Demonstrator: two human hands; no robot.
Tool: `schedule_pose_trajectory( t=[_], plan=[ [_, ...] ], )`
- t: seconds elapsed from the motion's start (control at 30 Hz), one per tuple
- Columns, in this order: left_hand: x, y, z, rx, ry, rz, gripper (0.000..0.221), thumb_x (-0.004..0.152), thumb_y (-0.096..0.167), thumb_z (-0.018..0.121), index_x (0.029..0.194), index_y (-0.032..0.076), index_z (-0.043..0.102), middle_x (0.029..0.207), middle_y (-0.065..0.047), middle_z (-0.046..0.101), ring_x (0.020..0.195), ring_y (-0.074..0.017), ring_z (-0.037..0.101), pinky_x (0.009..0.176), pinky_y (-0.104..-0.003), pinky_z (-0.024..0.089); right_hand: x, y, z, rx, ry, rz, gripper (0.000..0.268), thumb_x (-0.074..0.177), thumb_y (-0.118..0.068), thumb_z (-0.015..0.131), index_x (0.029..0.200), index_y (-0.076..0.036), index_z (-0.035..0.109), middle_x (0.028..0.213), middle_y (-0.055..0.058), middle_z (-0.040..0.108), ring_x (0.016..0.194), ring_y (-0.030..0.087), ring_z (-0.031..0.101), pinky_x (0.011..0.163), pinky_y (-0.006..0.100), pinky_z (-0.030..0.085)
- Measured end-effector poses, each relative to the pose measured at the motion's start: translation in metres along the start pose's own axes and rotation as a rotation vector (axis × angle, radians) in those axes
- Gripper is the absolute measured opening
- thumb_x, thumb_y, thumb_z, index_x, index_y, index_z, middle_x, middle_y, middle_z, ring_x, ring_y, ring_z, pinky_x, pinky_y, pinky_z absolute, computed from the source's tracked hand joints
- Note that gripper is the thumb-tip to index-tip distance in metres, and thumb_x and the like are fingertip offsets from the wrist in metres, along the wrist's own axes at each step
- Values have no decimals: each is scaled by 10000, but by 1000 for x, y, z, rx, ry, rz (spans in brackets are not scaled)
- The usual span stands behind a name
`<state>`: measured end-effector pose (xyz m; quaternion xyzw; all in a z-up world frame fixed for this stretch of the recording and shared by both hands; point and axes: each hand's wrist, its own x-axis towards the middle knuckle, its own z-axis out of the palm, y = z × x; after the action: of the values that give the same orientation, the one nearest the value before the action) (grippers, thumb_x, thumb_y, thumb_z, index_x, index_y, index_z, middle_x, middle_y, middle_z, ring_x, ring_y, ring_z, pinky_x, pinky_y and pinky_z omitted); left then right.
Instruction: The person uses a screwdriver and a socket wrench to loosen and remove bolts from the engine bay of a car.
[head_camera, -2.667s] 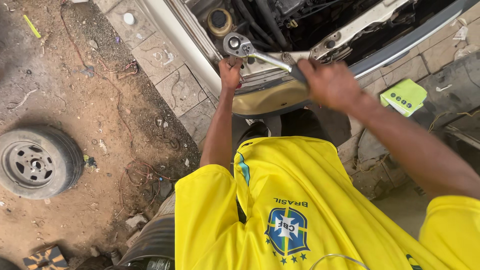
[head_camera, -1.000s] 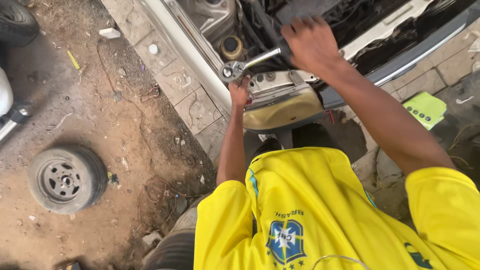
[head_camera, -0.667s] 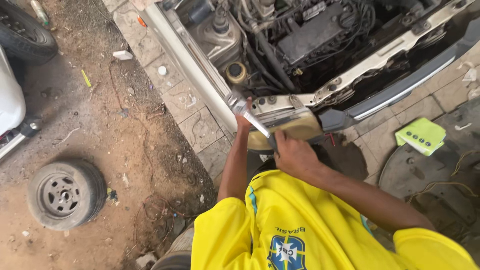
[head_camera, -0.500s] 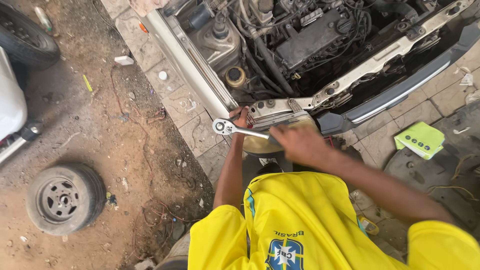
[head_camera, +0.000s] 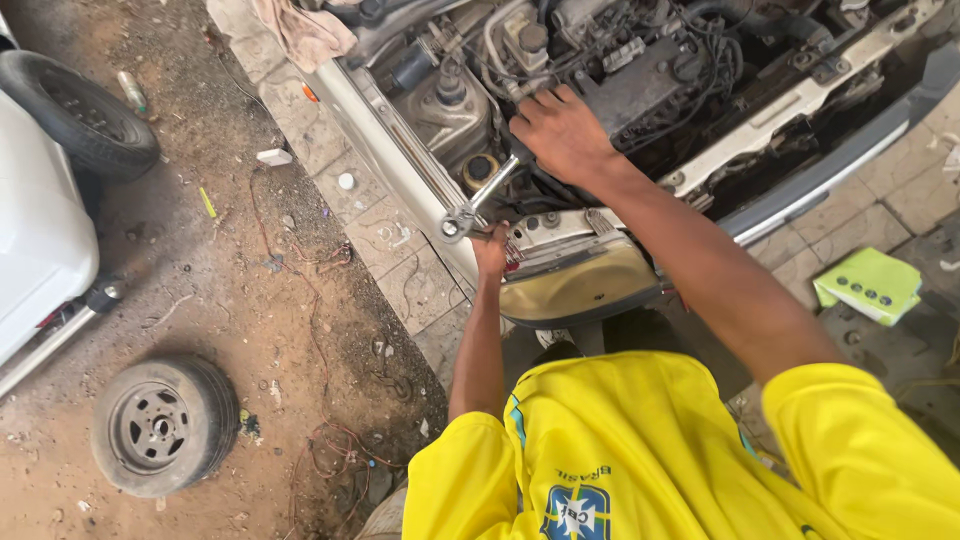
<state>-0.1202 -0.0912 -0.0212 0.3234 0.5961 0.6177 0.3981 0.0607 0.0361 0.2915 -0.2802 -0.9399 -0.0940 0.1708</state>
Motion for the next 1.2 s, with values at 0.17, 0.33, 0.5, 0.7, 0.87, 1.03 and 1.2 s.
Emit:
schedule_pose_trajectory(
  t=[0.17,0.33,0.5,0.7,0.87,1.03,1.2],
  plan=[
    [6,-8,1,-53,37,27,157,894,63,697,779,-34,653,659,24,550,597,-92,447,545,-309,347,-59,-36,-47,150,-295,163,433,661,-81,748,1078,-10,653,999,169,685,814,346,722,682,457,575],
    [7,-17,8,182,70,-18,224,889,83,728,741,-9,587,632,6,558,600,-127,488,571,-347,418,-112,-121,-74,499,-786,569,456,943,-261,626,1303,-13,495,905,202,721,801,399,731,705,534,576],
    [1,-23,10,200,107,96,182,851,80,751,826,-9,594,732,0,599,682,-153,561,643,-363,473,-133,-106,-68,504,-596,415,572,760,-166,691,1268,10,493,873,208,702,763,420,722,689,531,584],
    [4,-13,4,-2,-57,47,110,865,71,669,864,-29,716,733,23,647,675,-114,551,636,-314,449,-93,-19,-34,80,-300,230,493,677,-91,729,1162,-38,658,1000,148,706,964,327,685,869,461,526],
    [8,3,7,73,-10,-39,167,876,105,715,765,-15,682,634,38,578,582,-86,481,560,-315,392,-54,24,22,-82,-122,226,342,756,-45,732,1092,-109,724,1068,115,667,1166,303,562,1058,470,404],
    [4,9,8,157,-36,-145,313,877,152,701,633,-8,588,530,20,462,483,-109,401,478,-357,319,-43,38,44,-68,59,248,348,792,-13,726,1119,-132,724,1116,104,645,1193,296,543,1125,475,365],
    [7,5,9,284,-24,-17,351,868,186,704,622,-18,558,531,5,449,537,-100,389,507,-362,339,-52,40,29,34,-107,251,474,637,-110,781,1100,-55,693,1099,169,659,1138,336,586,977,472,459]
  ],
)
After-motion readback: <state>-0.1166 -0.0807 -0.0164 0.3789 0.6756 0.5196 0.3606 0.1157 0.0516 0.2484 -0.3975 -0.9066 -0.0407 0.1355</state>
